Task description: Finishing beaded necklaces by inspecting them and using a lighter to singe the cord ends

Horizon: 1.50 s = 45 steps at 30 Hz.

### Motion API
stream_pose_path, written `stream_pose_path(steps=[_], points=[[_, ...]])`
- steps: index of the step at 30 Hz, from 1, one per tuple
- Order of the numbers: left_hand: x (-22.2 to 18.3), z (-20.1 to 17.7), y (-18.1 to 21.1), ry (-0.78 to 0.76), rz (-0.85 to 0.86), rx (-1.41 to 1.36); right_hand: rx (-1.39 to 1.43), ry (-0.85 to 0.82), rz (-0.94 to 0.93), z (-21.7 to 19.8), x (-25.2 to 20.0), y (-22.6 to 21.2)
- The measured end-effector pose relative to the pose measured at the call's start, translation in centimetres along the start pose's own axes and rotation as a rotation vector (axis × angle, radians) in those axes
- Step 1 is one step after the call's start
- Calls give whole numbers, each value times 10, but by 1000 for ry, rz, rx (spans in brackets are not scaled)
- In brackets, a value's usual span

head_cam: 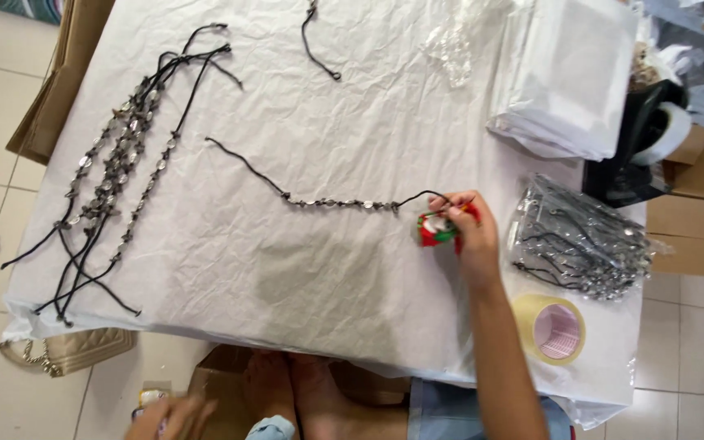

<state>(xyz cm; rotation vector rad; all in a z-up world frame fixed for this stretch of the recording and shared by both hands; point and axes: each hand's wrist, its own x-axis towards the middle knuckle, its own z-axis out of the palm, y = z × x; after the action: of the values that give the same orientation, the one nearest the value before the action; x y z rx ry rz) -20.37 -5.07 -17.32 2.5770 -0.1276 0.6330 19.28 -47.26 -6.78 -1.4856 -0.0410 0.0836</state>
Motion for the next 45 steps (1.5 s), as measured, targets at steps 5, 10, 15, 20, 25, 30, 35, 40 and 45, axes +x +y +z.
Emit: stream_pose_path(steps=[5,10,15,20,25,30,35,40,45], points=[[246,68,79,39,47,-294,-59,98,-22,9,-12,5],[364,168,131,-123,325,-373,-229,117,21,-3,-20,45],[368,230,131,-78,309,-244,-499,168,10,-15,-30,33],[368,217,132,-52,214,-286,-752,370,91,-10,-34,-2],[368,209,132,-98,138,-358,-848,528,-221,17,-31,-11],[366,209,129,-92,129,-399,-801,176,-514,61,-16,42],[372,206,129,-96,203,-444,-1037,60,-496,75,-20,42],[372,196,132,-88,172,-502,-1089,230,-509,63,-17,53],[373,190,137,-122,192,-494,-1107,255,-482,55,-12,69]])
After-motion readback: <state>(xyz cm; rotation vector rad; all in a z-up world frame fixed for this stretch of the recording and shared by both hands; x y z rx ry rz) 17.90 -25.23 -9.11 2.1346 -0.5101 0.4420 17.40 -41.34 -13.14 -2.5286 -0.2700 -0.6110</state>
